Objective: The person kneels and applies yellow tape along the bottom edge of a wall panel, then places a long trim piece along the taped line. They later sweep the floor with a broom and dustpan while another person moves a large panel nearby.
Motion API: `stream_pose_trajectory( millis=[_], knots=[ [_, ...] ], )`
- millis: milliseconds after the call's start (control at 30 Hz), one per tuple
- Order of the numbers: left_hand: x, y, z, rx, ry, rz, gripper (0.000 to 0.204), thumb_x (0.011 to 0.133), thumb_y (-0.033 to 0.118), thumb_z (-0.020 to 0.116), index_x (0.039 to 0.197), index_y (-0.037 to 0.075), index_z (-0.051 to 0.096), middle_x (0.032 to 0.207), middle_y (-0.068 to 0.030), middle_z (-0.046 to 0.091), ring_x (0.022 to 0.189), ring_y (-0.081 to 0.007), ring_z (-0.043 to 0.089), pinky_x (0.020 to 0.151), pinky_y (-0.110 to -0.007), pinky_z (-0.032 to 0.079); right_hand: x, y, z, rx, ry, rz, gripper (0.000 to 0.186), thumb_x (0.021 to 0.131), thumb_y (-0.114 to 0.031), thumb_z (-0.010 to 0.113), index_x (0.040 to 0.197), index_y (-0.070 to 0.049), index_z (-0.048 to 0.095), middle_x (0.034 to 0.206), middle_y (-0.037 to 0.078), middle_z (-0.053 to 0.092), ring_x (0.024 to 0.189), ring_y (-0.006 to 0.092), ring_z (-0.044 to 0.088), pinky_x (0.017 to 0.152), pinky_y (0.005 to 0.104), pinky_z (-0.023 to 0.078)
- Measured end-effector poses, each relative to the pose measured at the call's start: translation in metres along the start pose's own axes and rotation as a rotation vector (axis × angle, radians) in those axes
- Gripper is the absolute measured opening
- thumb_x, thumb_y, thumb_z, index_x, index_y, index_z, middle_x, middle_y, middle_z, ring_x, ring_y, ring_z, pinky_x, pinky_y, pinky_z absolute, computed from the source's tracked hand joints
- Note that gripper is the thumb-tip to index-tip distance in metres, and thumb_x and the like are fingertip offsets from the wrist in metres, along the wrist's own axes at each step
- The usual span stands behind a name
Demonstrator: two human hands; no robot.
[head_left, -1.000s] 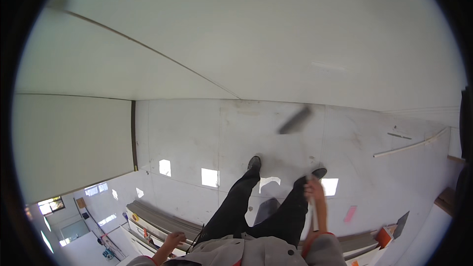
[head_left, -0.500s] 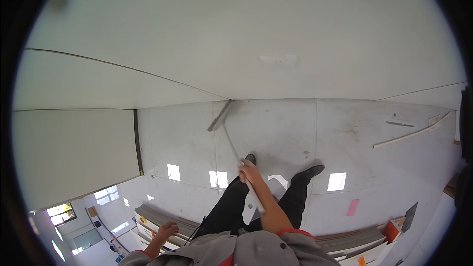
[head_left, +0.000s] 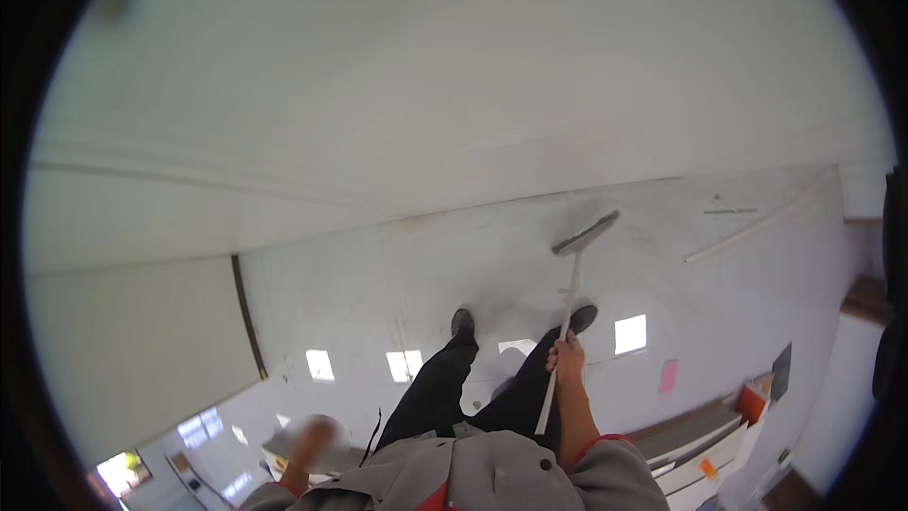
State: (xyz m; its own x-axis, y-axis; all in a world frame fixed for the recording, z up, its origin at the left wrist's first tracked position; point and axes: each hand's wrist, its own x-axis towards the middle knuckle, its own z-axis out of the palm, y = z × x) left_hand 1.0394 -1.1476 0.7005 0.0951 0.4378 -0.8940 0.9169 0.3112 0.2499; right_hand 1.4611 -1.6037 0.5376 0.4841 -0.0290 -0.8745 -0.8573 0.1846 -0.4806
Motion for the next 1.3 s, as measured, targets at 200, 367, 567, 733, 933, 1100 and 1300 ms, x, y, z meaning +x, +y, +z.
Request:
stream_pose_trajectory(
  millis=[200, 367, 567, 733, 933, 1100, 1300],
  knots=[
    [0.025, 0.058, 0.037, 0.067, -0.051, -0.024, 0.035, 0.095, 0.029, 0.064, 0.117, 0.002, 0.060, 0.099, -0.0132, 0.068, 0.090, -0.0244, 0.068, 0.076, -0.039, 0.056, 0.008, -0.001, 0.013, -0.113, -0.301, 0.303, 0.057, 0.088, -0.006, 0.063, 0.142, -0.015, 0.051, 0.073, 0.009, 0.057, 0.049, 0.0116, 0.047, 0.043, 0.0294, 0.041],
    [-0.018, 0.144, 0.112, 0.132, -0.055, 0.100, 0.039, 0.096, 0.030, 0.063, 0.122, 0.002, 0.057, 0.100, -0.0139, 0.069, 0.089, -0.0255, 0.070, 0.074, -0.039, 0.057, 0.089, -0.030, 0.006, -0.070, -0.489, 0.327, 0.057, 0.084, -0.002, 0.062, 0.140, -0.006, 0.052, 0.068, 0.011, 0.057, 0.049, 0.0170, 0.050, 0.044, 0.0322, 0.042],
    [-0.056, 0.222, 0.252, 0.458, -0.202, 0.000, 0.037, 0.098, 0.024, 0.062, 0.127, 0.002, 0.055, 0.106, -0.0141, 0.070, 0.096, -0.0240, 0.070, 0.077, -0.037, 0.058, 0.253, -0.123, -0.260, 0.823, -0.815, 0.328, 0.040, 0.099, -0.020, 0.046, 0.138, -0.013, 0.044, 0.087, 0.012, 0.058, 0.058, 0.0174, 0.053, 0.044, 0.0372, 0.044],
    [-0.111, 0.282, 0.370, 0.475, -0.264, 0.078, 0.040, 0.096, 0.023, 0.063, 0.127, -0.001, 0.056, 0.106, -0.0125, 0.070, 0.098, -0.0221, 0.069, 0.081, -0.035, 0.056, 0.265, -0.299, -0.440, 0.251, 0.192, -0.198, 0.034, 0.089, -0.014, 0.058, 0.119, 0.002, 0.059, 0.064, 0.006, 0.053, 0.043, 0.0127, 0.047, 0.038, 0.0293, 0.040],
    [-0.141, 0.301, 0.414, 0.446, -0.130, 0.022, 0.037, 0.095, 0.023, 0.064, 0.123, 0.000, 0.059, 0.103, -0.0111, 0.070, 0.094, -0.0214, 0.069, 0.079, -0.035, 0.056, 0.168, -0.306, -0.461, 0.326, 0.265, -0.212, 0.054, 0.093, -0.006, 0.055, 0.145, -0.004, 0.040, 0.075, 0.006, 0.057, 0.051, 0.0108, 0.050, 0.040, 0.0281, 0.043],
    [-0.110, 0.341, 0.453, 0.592, -0.271, 0.060, 0.035, 0.096, 0.020, 0.060, 0.126, 0.002, 0.057, 0.105, -0.0124, 0.070, 0.096, -0.0226, 0.069, 0.078, -0.036, 0.057, 0.146, -0.263, -0.332, 0.511, -0.312, 0.133, 0.064, 0.082, -0.002, 0.066, 0.143, -0.010, 0.047, 0.074, 0.009, 0.060, 0.056, 0.0154, 0.052, 0.053, 0.0330, 0.047],
    [-0.086, 0.427, 0.506, 0.521, -0.293, 0.158, 0.032, 0.094, 0.019, 0.059, 0.122, 0.002, 0.060, 0.098, -0.0092, 0.071, 0.089, -0.0190, 0.070, 0.075, -0.032, 0.054, 0.197, -0.191, -0.437, 0.491, -0.147, 0.019, 0.053, 0.092, -0.008, 0.054, 0.144, -0.014, 0.047, 0.065, 0.006, 0.051, 0.055, 0.0150, 0.052, 0.044, 0.0424, 0.042]
  ],
)
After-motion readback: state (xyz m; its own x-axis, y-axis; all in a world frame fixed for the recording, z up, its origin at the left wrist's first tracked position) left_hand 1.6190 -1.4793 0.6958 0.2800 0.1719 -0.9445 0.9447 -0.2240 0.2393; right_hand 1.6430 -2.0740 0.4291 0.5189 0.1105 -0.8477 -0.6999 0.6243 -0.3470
